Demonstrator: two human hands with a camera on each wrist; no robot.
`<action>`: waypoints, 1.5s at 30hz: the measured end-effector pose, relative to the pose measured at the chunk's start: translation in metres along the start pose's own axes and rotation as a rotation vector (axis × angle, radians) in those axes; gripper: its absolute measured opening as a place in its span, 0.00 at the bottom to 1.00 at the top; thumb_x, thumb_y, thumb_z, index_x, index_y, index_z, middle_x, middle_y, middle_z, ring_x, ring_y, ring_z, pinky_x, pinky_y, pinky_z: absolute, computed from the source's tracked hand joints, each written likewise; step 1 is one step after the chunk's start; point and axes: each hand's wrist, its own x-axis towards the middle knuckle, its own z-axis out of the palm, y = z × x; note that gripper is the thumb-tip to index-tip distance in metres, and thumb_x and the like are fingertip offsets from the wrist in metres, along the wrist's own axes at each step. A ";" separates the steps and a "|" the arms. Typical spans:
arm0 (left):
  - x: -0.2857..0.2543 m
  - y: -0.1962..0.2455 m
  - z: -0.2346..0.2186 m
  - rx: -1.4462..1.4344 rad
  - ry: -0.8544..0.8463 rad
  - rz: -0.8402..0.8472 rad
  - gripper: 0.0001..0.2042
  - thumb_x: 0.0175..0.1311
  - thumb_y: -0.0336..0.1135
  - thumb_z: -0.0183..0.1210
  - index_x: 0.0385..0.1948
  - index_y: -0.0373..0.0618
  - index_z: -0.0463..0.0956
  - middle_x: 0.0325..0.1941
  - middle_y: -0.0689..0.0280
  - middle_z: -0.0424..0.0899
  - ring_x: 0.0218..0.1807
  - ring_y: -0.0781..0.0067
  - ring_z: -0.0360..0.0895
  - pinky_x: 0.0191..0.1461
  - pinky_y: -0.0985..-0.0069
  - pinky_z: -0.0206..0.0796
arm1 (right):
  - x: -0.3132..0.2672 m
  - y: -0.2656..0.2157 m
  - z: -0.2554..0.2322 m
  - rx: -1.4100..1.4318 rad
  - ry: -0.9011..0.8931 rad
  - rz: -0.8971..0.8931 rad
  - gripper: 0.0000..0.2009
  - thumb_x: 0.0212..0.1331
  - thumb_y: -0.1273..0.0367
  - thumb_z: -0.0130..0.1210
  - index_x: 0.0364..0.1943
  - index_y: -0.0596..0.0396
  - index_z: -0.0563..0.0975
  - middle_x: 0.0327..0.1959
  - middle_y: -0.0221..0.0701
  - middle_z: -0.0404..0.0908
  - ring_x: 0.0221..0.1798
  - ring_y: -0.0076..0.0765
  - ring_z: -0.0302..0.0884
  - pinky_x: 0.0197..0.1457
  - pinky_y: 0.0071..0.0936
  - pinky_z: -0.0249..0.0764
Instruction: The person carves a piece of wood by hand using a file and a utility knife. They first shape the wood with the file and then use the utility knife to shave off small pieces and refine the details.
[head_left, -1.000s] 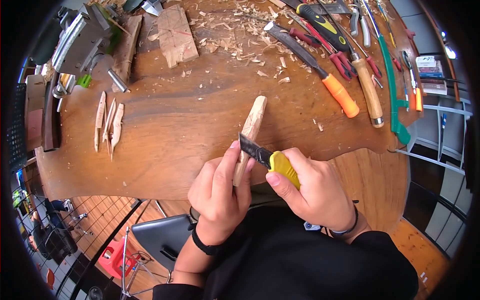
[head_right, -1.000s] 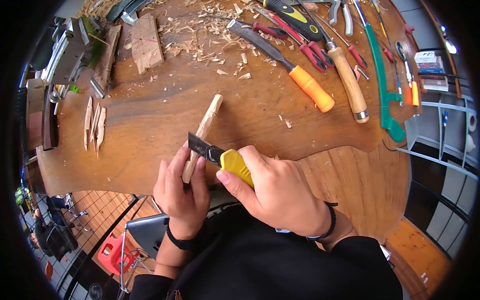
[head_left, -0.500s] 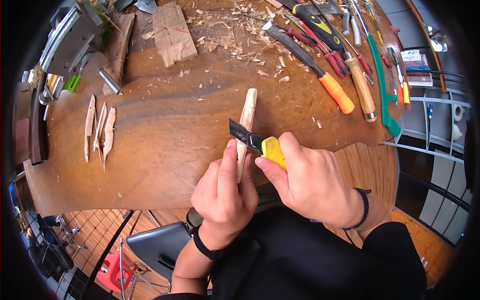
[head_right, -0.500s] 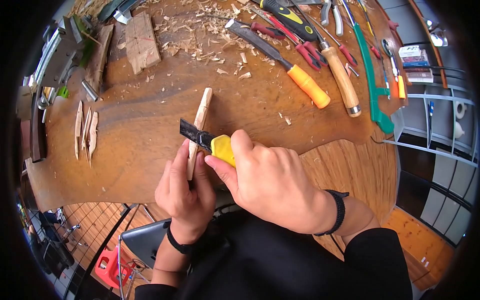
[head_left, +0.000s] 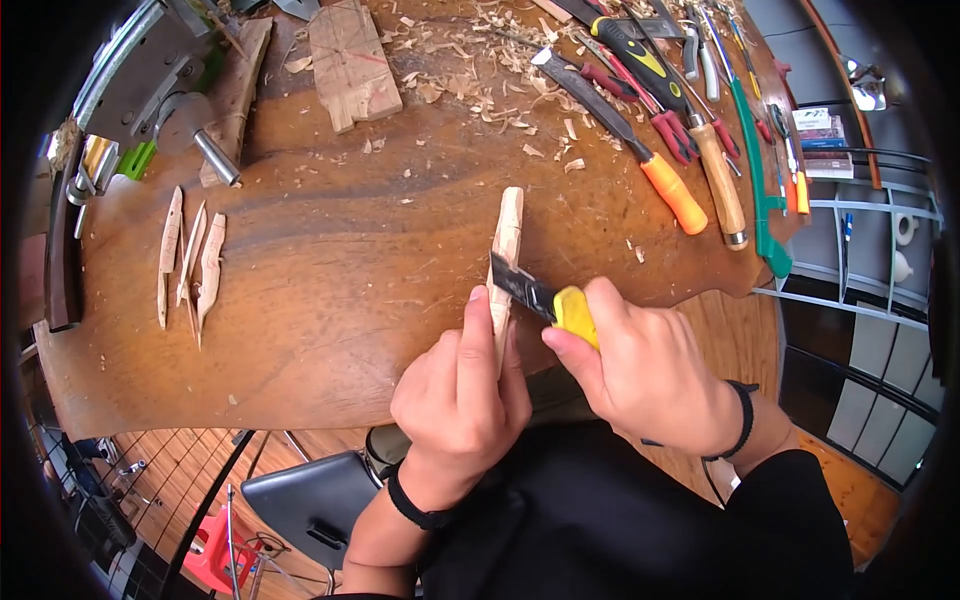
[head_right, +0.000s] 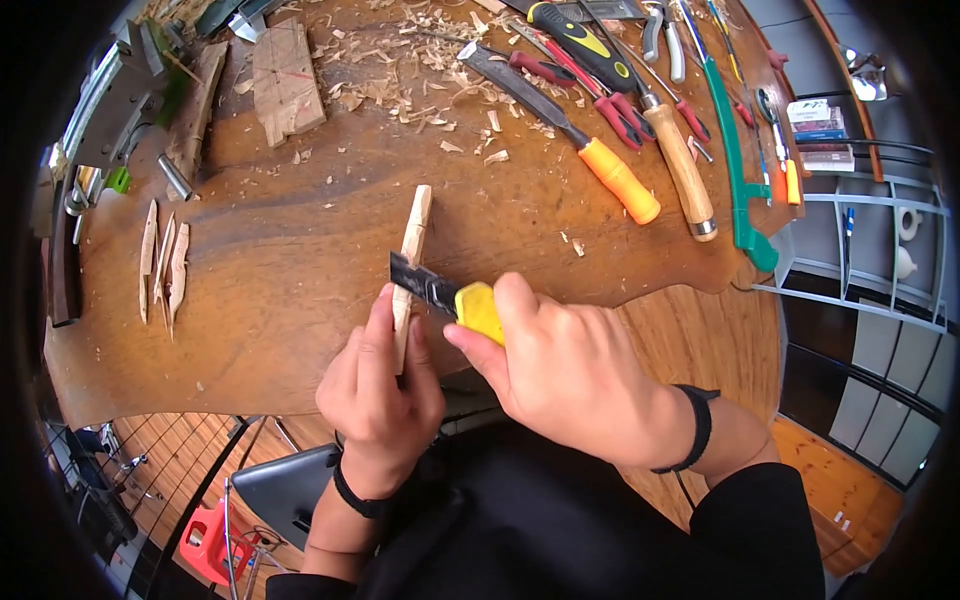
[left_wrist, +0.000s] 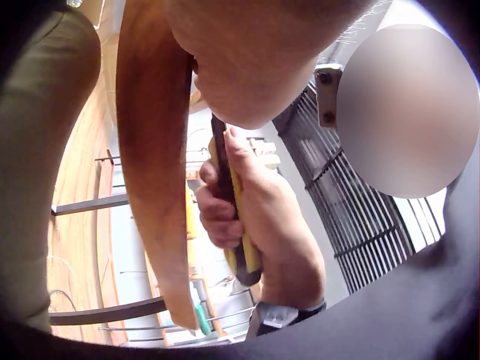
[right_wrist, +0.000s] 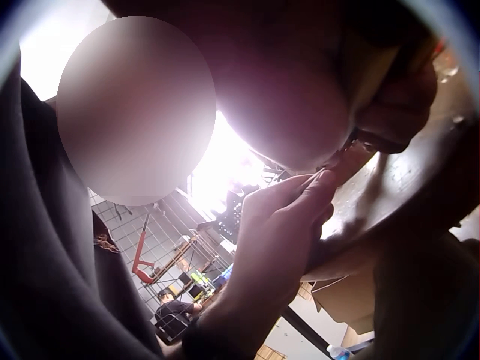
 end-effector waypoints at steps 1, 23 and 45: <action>0.000 0.000 0.001 0.008 -0.006 0.015 0.21 0.58 0.23 0.68 0.54 0.24 0.78 0.20 0.63 0.74 0.17 0.68 0.71 0.20 0.72 0.63 | 0.006 0.001 0.001 -0.008 0.017 0.001 0.21 0.71 0.54 0.59 0.33 0.58 0.68 0.15 0.44 0.77 0.18 0.58 0.80 0.20 0.46 0.75; 0.005 0.002 0.001 0.056 -0.017 -0.088 0.25 0.62 0.35 0.70 0.58 0.28 0.79 0.22 0.66 0.72 0.18 0.73 0.68 0.21 0.74 0.62 | 0.004 0.013 -0.006 0.163 -0.037 -0.029 0.20 0.70 0.53 0.60 0.36 0.58 0.71 0.19 0.43 0.79 0.21 0.58 0.80 0.23 0.47 0.75; 0.011 0.003 0.002 0.164 -0.103 -0.061 0.25 0.61 0.34 0.71 0.55 0.24 0.79 0.19 0.67 0.75 0.17 0.74 0.74 0.22 0.77 0.65 | 0.024 0.020 -0.006 0.054 -0.098 -0.079 0.22 0.68 0.52 0.62 0.34 0.58 0.69 0.15 0.42 0.77 0.19 0.55 0.80 0.20 0.45 0.75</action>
